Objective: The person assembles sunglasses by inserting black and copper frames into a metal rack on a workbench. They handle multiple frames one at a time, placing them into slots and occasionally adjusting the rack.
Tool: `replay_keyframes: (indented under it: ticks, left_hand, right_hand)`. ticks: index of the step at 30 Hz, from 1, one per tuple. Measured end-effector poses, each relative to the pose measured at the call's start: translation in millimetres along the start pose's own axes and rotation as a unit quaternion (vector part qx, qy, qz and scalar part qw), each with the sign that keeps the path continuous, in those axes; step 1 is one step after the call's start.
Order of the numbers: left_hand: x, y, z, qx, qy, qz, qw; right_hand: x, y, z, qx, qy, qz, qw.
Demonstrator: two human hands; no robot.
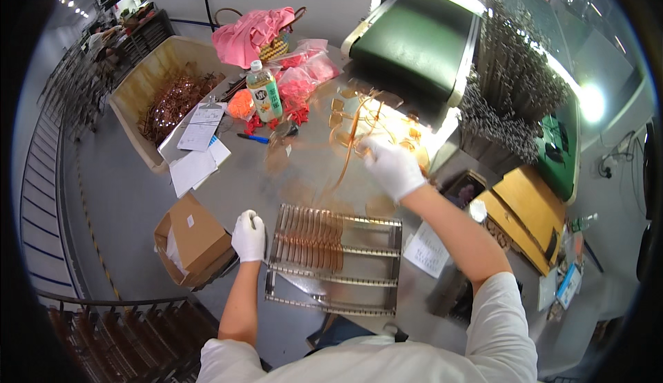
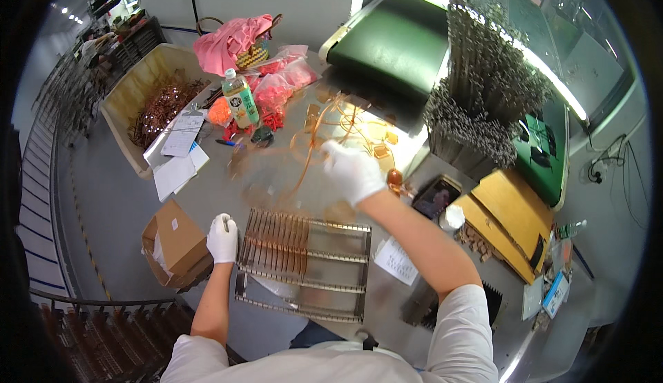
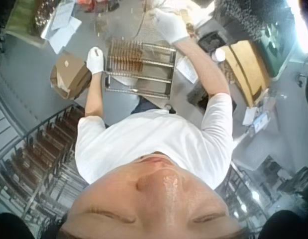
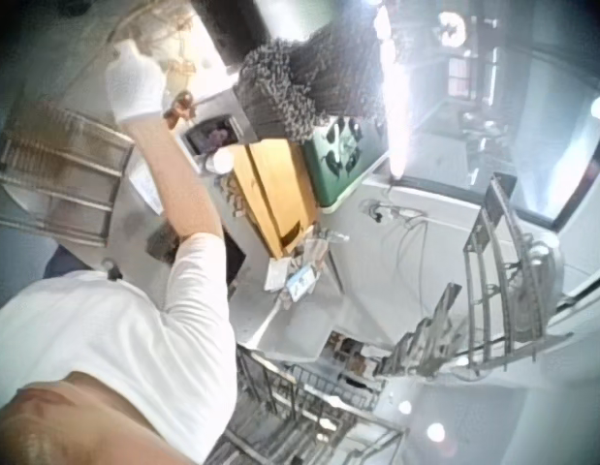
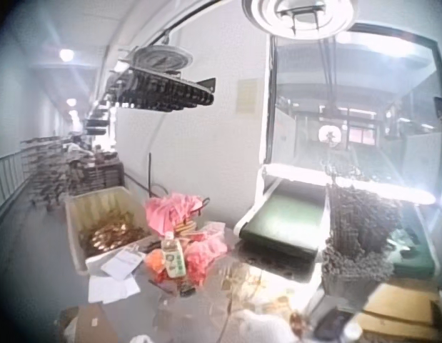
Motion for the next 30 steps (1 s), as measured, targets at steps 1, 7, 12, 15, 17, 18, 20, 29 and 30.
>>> replay_keyframes:
  ticks: [1,7,12,15,17,18,20,29,30]
  left_hand:
    - [3,3,5,-0.003,0.002,-0.012,1.0]
    - [-4,2,-8,0.02,-0.013,-0.023,0.999]
    - [-2,3,-3,0.015,-0.004,-0.023,1.0]
    - [2,4,-1,0.02,0.004,-0.029,0.999]
    - [1,2,-2,0.027,0.004,-0.019,0.999]
    - [-2,-1,-2,0.025,-0.002,-0.016,1.0]
    - [0,-1,0,0.02,-0.006,-0.016,1.0]
    - [-12,0,5,0.077,0.048,0.088,0.992]
    - [-22,-3,18,0.286,0.103,0.12,0.945]
  right_hand:
    - [-28,6,2,0.026,-0.043,0.042,0.998]
    - [-119,-64,-172,0.127,-0.127,-0.016,0.984]
    - [-140,-102,-207,0.156,-0.189,0.077,0.966]
    - [-134,-117,-205,0.182,-0.207,0.08,0.958]
    - [-131,-129,-223,0.121,-0.233,0.101,0.96]
    - [-127,-135,-226,0.113,-0.221,0.098,0.964]
    - [-124,-129,-201,0.089,-0.197,0.091,0.972]
    - [-16,20,-1,-0.081,-0.086,0.069,0.991]
    - [5,38,21,-0.105,-0.09,0.085,0.987]
Point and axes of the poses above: each hand's wrist, its own x-axis away from the middle knuckle, its own y-axis out of the back of the hand, z = x × y, the point moved 6 cm from there along -x, towards the middle knuckle, and after that the axes turned 11 degrees about z, right-handed, at the moved point
